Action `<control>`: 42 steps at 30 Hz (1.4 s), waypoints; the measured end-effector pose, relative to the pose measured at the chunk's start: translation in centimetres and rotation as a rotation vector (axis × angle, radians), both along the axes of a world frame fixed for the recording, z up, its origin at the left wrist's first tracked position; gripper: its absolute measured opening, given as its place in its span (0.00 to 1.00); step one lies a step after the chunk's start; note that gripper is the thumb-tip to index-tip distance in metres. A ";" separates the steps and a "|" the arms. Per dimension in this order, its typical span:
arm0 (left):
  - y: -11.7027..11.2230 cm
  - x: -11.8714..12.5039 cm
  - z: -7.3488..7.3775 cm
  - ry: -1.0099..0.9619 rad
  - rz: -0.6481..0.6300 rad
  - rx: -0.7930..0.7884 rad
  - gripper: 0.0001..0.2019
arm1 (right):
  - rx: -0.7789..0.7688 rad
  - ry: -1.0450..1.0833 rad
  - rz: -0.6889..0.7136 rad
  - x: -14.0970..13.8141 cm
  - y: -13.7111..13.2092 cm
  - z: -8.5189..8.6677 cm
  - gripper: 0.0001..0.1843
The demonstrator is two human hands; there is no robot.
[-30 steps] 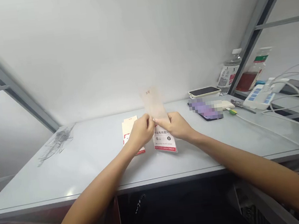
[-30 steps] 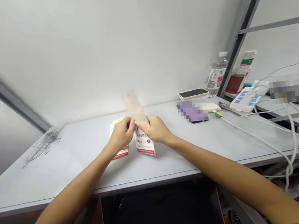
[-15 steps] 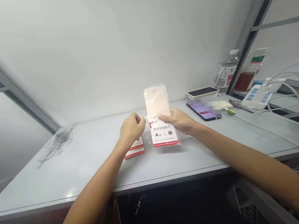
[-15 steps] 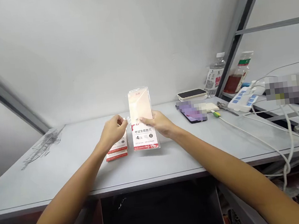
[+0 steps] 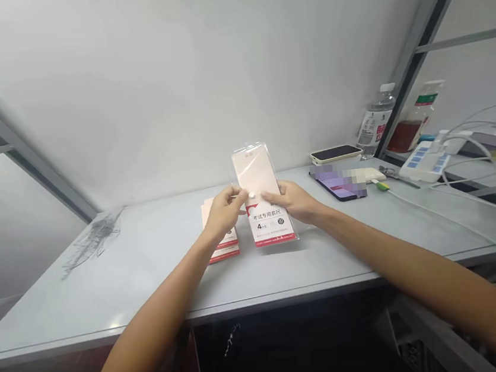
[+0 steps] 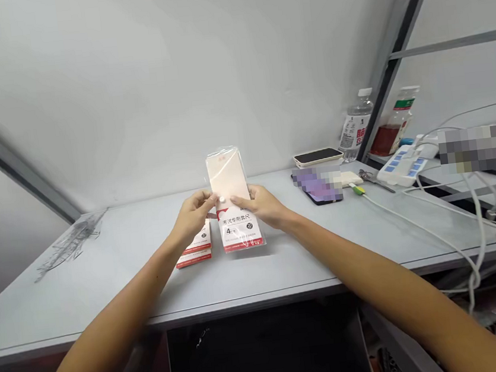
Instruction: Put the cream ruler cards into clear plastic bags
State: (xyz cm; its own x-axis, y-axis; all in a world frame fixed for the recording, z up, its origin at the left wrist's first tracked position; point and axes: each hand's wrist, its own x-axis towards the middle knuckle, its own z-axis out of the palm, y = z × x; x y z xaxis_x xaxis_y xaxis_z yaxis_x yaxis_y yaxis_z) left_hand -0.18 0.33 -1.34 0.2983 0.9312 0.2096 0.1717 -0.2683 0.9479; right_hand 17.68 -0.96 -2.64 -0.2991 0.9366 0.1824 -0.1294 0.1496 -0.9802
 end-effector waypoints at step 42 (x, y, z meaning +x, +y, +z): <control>-1.4 -0.4 -0.2 1.010 0.060 0.203 0.21 | 0.381 -0.969 -0.173 0.7 -0.8 0.6 0.17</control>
